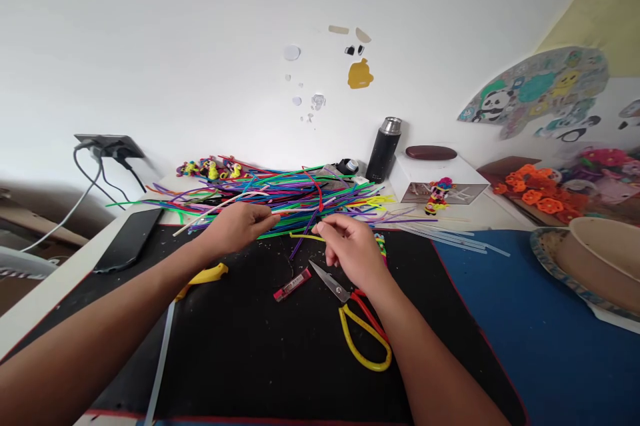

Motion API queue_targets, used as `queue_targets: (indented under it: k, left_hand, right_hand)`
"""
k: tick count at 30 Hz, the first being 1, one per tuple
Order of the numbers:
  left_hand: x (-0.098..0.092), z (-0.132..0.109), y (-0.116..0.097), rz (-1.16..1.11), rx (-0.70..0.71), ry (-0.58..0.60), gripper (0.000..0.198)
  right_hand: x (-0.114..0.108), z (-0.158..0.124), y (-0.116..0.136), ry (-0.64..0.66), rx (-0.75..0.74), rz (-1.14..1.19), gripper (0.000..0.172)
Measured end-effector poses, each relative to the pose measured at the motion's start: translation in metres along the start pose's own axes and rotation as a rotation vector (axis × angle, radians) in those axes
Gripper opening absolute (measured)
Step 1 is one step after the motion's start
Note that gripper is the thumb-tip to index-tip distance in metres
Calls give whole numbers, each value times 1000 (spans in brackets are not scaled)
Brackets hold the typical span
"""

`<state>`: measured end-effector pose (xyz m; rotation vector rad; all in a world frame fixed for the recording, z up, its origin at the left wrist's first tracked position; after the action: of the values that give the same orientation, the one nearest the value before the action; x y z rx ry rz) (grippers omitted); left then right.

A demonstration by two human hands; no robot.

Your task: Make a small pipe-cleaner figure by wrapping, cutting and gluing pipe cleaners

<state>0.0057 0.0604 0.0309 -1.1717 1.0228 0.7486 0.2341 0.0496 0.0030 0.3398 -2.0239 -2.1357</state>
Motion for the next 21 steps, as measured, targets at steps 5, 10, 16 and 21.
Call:
queue_targets:
  k: [5,10,16,21]
  left_hand:
    - [9,0,-10,24,21,112,55]
    - [35,10,-48,109,267,200,51]
    - [59,30,-74,-8,381,283,25]
    - [63,32,-67,-14,378,406,26]
  right_hand:
    - [-13,3,1,-97,6,204,25]
    - [-9,3,-2,-88,22,237,27]
    - [-7,2,1,-84,16,226,26]
    - [-6,1,2,-68,37,272,24]
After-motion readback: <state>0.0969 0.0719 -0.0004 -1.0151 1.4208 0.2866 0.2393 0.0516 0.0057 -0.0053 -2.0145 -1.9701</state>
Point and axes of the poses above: each hand's wrist, its own z-axis towards the middle knuckle, its own x-axis out of the palm, y = z × x, the point moved 5 cm from there along z, towards the middle knuckle
